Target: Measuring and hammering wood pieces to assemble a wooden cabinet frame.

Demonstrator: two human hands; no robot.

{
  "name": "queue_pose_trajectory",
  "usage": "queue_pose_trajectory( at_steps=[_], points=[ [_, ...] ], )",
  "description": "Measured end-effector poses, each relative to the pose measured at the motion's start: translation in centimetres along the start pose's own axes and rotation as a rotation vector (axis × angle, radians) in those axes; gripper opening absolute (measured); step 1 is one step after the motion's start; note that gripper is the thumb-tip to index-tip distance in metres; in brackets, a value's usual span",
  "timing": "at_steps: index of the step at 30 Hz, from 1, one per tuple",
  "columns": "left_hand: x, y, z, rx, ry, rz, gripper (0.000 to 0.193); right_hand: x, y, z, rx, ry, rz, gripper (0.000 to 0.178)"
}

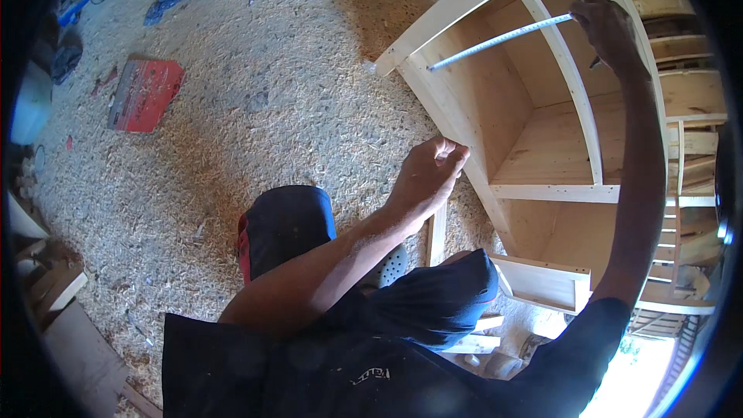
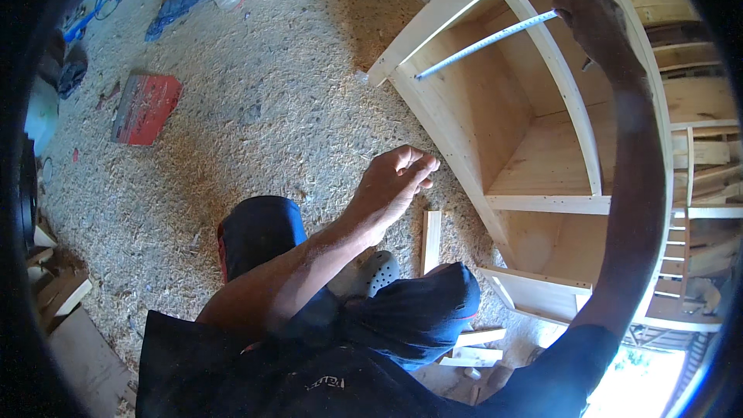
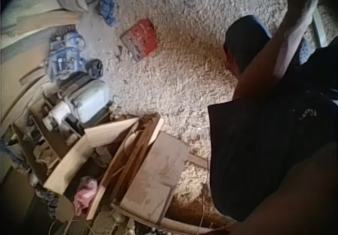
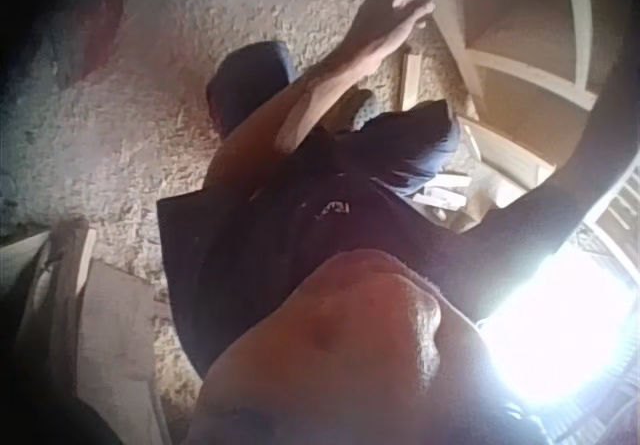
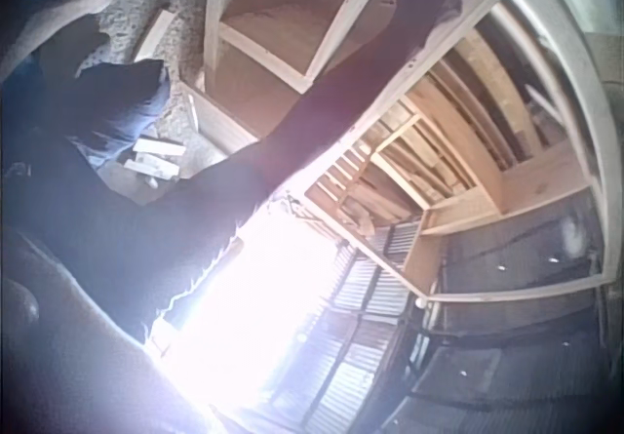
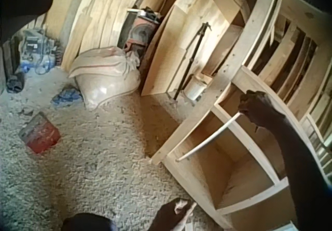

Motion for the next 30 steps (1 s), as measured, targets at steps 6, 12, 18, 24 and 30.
queue_pose_trajectory(
  at_steps=[6,12,18,24,30],
  points=[
    [1.2,1.7,1.4,-0.177,0.046,-0.080,0.044,-2.8,-1.4,-3.7,-0.020,0.131,-0.004,0.007],
    [1.1,2.3,2.3,-0.170,0.086,-0.116,0.045,-3.9,-1.3,-6.9,-0.033,-0.020,-0.062,0.007],
    [0.3,2.2,2.4,-0.171,0.089,-0.112,0.044,-5.3,-0.8,-8.1,-0.038,-0.069,-0.038,0.007],
    [0.1,2.5,2.8,-0.138,0.119,-0.109,0.034,-6.4,0.4,-9.1,0.020,-0.144,-0.145,0.009],
    [-0.4,2.1,3.1,-0.101,0.116,-0.038,0.033,-7.6,0.1,-8.6,0.139,-0.108,-0.047,0.011]
  ],
)
Point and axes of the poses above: each hand's wrist, its own x-axis away from the middle knuckle, its own z-axis out of the back of the hand, y = z × x, the point moved 8 cm from there along -x, towards the middle knuckle, and after that the axes turned 6 degrees about z, right-handed, at the moved point
